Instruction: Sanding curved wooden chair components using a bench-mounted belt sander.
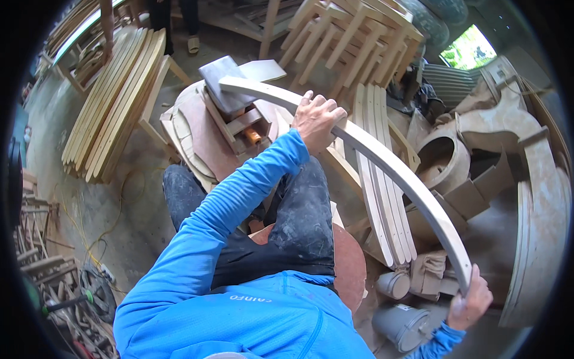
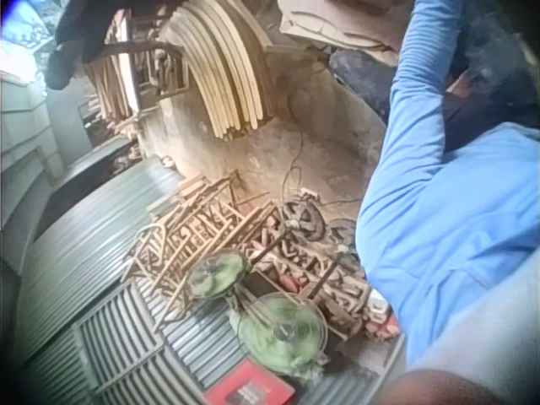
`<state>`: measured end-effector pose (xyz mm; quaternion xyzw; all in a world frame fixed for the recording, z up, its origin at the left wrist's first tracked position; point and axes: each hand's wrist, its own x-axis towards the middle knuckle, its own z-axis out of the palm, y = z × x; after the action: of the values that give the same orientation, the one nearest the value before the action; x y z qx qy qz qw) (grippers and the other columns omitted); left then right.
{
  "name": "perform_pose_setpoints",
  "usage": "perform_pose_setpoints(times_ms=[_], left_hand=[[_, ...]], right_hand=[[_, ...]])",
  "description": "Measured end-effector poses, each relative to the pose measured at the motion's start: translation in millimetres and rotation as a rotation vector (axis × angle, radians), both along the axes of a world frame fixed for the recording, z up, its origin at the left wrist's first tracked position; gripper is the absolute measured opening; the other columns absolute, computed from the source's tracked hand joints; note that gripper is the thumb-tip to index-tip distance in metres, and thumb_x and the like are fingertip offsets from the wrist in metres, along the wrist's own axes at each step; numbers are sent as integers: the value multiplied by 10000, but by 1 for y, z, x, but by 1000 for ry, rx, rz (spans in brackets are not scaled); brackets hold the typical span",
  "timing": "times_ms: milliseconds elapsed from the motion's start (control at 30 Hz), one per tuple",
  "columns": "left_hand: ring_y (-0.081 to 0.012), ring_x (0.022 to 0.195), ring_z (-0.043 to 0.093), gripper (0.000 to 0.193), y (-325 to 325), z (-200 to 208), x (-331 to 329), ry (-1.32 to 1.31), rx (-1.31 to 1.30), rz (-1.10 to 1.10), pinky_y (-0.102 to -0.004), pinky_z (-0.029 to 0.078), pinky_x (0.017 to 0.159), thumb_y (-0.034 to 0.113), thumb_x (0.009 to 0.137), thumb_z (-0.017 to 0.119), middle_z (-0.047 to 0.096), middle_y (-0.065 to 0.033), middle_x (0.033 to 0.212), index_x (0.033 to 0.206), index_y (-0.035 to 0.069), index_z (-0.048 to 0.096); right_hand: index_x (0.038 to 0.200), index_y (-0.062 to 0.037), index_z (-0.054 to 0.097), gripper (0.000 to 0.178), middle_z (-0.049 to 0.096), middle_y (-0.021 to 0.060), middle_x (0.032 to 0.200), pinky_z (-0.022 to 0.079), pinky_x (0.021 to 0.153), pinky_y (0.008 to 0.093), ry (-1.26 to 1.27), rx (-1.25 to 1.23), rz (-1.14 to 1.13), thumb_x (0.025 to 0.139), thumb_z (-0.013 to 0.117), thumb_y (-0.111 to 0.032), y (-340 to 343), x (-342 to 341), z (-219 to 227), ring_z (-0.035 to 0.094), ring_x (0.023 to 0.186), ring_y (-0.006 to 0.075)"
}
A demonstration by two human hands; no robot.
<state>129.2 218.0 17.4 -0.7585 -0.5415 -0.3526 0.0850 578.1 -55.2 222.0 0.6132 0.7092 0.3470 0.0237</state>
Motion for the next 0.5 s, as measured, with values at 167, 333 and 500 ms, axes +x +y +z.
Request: perform_pose_setpoints(times_ms=[167, 333, 500], left_hand=[[-268, 1142, 576, 346, -23, -6, 28, -125, 170, -76, -620, 291, 1164, 81, 761, 724, 593, -41, 1077, 1076, 205, 652], [-262, 1172, 554, 335, -45, -19, 47, -229, 375, -240, -594, 272, 1191, 108, 753, 730, 581, -38, 1109, 1059, 194, 624], [-353, 1306, 485, 629, -43, -25, 51, -199, 228, -175, -606, 244, 1205, 113, 686, 801, 529, -162, 1333, 1289, 149, 625]], right_hand=[[1301, -39, 625, 594, 677, 173, 1120, 499, 1016, 437, 775, -283, -15, 710, 663, 0, -2, 3, -129, 670, 1112, 341], [1166, 6, 662, 466, 696, 106, 945, 536, 836, 332, 1220, -921, 40, 747, 809, -137, 36, -50, -172, 654, 881, 175], [1193, 13, 649, 422, 697, 85, 934, 531, 791, 353, 1422, -1118, 0, 802, 760, -99, 72, -63, -186, 651, 867, 171]])
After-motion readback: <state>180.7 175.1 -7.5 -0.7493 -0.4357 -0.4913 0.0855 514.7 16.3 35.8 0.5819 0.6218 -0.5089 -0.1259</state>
